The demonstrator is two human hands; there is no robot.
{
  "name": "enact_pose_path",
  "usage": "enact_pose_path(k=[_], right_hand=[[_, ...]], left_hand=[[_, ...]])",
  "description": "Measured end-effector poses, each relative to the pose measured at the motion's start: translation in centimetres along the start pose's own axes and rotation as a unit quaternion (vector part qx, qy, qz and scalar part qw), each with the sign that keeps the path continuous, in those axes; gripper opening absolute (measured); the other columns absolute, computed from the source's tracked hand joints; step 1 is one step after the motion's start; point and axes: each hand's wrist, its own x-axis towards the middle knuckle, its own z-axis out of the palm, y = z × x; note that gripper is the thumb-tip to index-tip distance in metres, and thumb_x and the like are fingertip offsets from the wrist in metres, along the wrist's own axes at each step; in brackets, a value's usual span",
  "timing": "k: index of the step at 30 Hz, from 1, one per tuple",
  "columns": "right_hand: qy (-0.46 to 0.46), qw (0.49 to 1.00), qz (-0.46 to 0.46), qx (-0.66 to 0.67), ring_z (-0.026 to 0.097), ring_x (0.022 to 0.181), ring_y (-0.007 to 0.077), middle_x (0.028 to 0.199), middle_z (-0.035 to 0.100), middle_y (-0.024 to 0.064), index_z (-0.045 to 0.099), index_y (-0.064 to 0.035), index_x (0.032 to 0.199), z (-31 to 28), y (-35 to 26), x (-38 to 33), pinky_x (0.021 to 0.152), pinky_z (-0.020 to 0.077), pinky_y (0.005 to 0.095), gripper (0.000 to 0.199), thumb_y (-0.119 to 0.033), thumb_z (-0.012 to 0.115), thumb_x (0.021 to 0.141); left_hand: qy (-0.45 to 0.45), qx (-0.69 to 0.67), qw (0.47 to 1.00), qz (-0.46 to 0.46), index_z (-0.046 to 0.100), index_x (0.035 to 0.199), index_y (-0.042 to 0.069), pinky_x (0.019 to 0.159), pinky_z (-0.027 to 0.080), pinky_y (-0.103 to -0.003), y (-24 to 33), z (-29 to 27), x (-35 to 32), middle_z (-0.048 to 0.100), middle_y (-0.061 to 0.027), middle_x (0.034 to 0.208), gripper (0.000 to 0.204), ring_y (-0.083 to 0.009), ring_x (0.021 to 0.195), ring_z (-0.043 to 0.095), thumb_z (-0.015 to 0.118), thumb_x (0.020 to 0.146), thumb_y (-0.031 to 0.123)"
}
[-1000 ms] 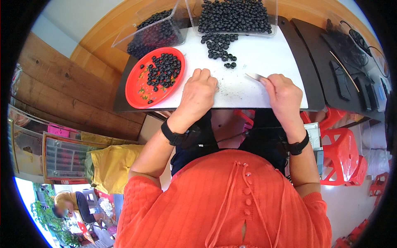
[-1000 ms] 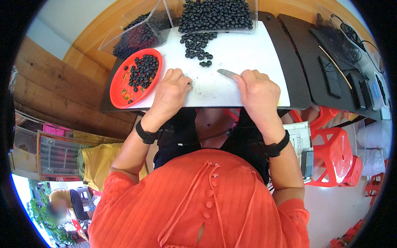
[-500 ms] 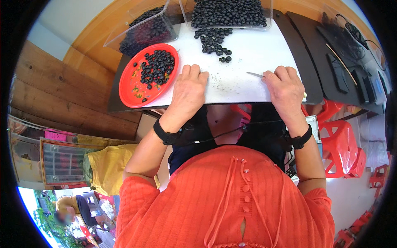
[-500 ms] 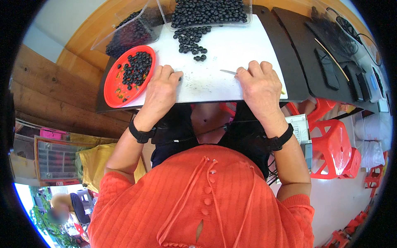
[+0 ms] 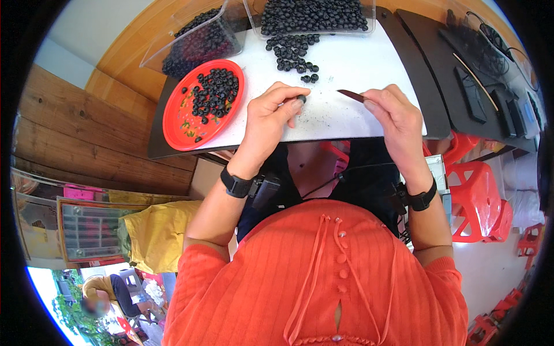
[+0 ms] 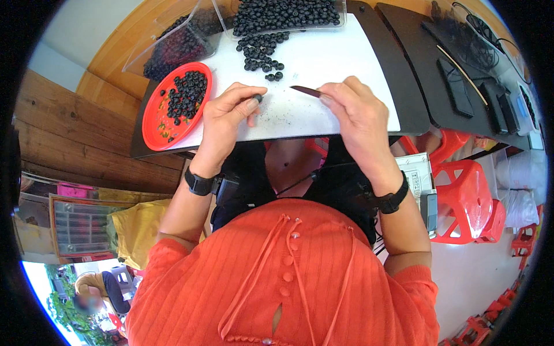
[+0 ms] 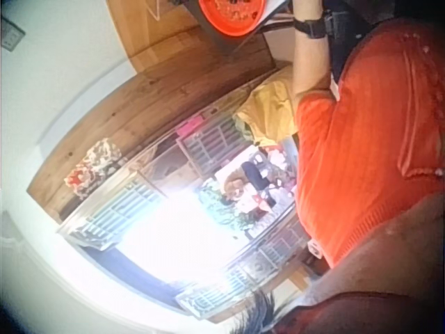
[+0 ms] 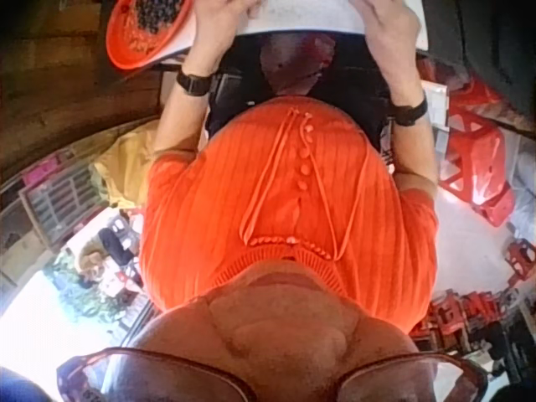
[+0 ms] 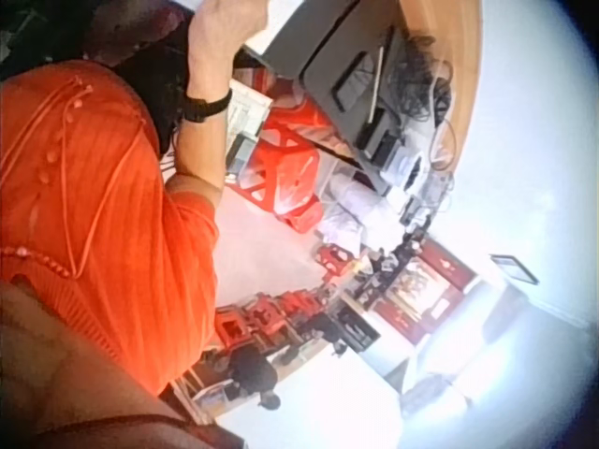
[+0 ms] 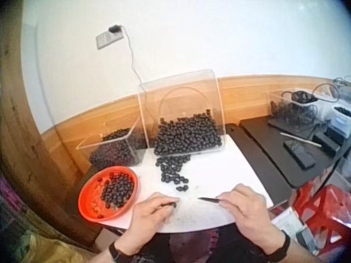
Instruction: Trim and sort small black rubber or plastic parts using a small blade at a workshop table.
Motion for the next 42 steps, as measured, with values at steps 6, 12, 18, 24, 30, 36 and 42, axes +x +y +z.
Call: enact_pose_path(k=[6, 12, 18, 24, 30, 36, 42], right_hand=[[-0.014, 0.983, 0.107, 0.151, 0.066, 0.068, 0.0291, 0.082, 0.067, 0.0132, 0.067, -0.0047, 0.093, 2.3, -1.3, 0.1, 0.061, 0.0493, 0.037, 0.012, -0.017, 0.066, 0.092], [-0.113, 0.977, 0.132, 0.12, 0.063, 0.062, 0.0327, 0.066, 0.061, 0.0151, 0.062, -0.0045, 0.082, 2.3, -1.0, 0.7, 0.056, 0.0455, 0.0415, 0.028, -0.029, 0.06, 0.096], [-0.096, 0.983, 0.107, 0.118, 0.062, 0.058, 0.0336, 0.06, 0.059, 0.015, 0.059, -0.0057, 0.077, 3.0, -0.9, 1.0, 0.054, 0.045, 0.0431, 0.035, -0.034, 0.057, 0.098], [-0.104, 0.983, 0.114, 0.1, 0.062, 0.056, 0.0337, 0.059, 0.06, 0.0144, 0.059, -0.0063, 0.078, 3.0, -1.2, 1.1, 0.053, 0.0455, 0.0434, 0.035, -0.035, 0.057, 0.098], [-0.104, 0.985, 0.106, 0.083, 0.063, 0.057, 0.0334, 0.059, 0.06, 0.0142, 0.06, -0.0063, 0.079, 3.2, -1.2, 1.0, 0.054, 0.0461, 0.0436, 0.033, -0.034, 0.056, 0.098], [-0.108, 0.987, 0.098, 0.061, 0.063, 0.057, 0.0329, 0.06, 0.061, 0.0137, 0.062, -0.0065, 0.081, 3.1, -1.4, 1.1, 0.054, 0.0469, 0.0435, 0.032, -0.033, 0.056, 0.098], [-0.101, 0.99, 0.089, 0.049, 0.064, 0.057, 0.0324, 0.059, 0.061, 0.0141, 0.062, -0.0059, 0.081, 3.2, -1.6, 1.0, 0.054, 0.0479, 0.0426, 0.031, -0.032, 0.058, 0.097]], left_hand=[[-0.007, -0.339, 0.937, -0.085, 0.065, 0.117, -0.007, 0.066, 0.05, -0.028, -0.7, 1.3, 0.7, 0.067, -0.0135, 0.099, 0.026, -0.0171, 0.082, 0.062, 0.061, 0.095, 0.004], [-0.025, -0.407, 0.908, -0.092, 0.062, 0.123, -0.007, 0.068, 0.051, -0.032, -1.3, 1.3, 0.9, 0.066, -0.0155, 0.099, 0.031, -0.0211, 0.084, 0.062, 0.061, 0.095, 0.006], [-0.045, -0.424, 0.901, -0.077, 0.061, 0.123, -0.009, 0.068, 0.049, -0.031, -1.5, 1.6, 1.0, 0.064, -0.0138, 0.095, 0.032, -0.0221, 0.083, 0.06, 0.059, 0.095, 0.006], [-0.046, -0.415, 0.906, -0.062, 0.06, 0.126, -0.009, 0.067, 0.05, -0.031, -0.9, 1.9, 0.9, 0.061, -0.0121, 0.098, 0.033, -0.0217, 0.085, 0.059, 0.058, 0.095, 0.004], [-0.038, -0.39, 0.918, -0.05, 0.06, 0.125, -0.01, 0.068, 0.051, -0.031, -0.7, 2.3, 0.8, 0.059, -0.0109, 0.1, 0.032, -0.0207, 0.085, 0.059, 0.058, 0.096, 0.003], [-0.03, -0.396, 0.917, -0.044, 0.065, 0.119, -0.008, 0.069, 0.053, -0.032, -0.7, 2.4, 0.7, 0.06, -0.0108, 0.103, 0.027, -0.0195, 0.084, 0.062, 0.059, 0.095, 0.001], [-0.031, -0.362, 0.931, -0.029, 0.061, 0.124, -0.01, 0.069, 0.051, -0.03, -0.7, 2.4, 0.6, 0.058, -0.0114, 0.1, 0.03, -0.0205, 0.08, 0.059, 0.056, 0.096, 0.002]])
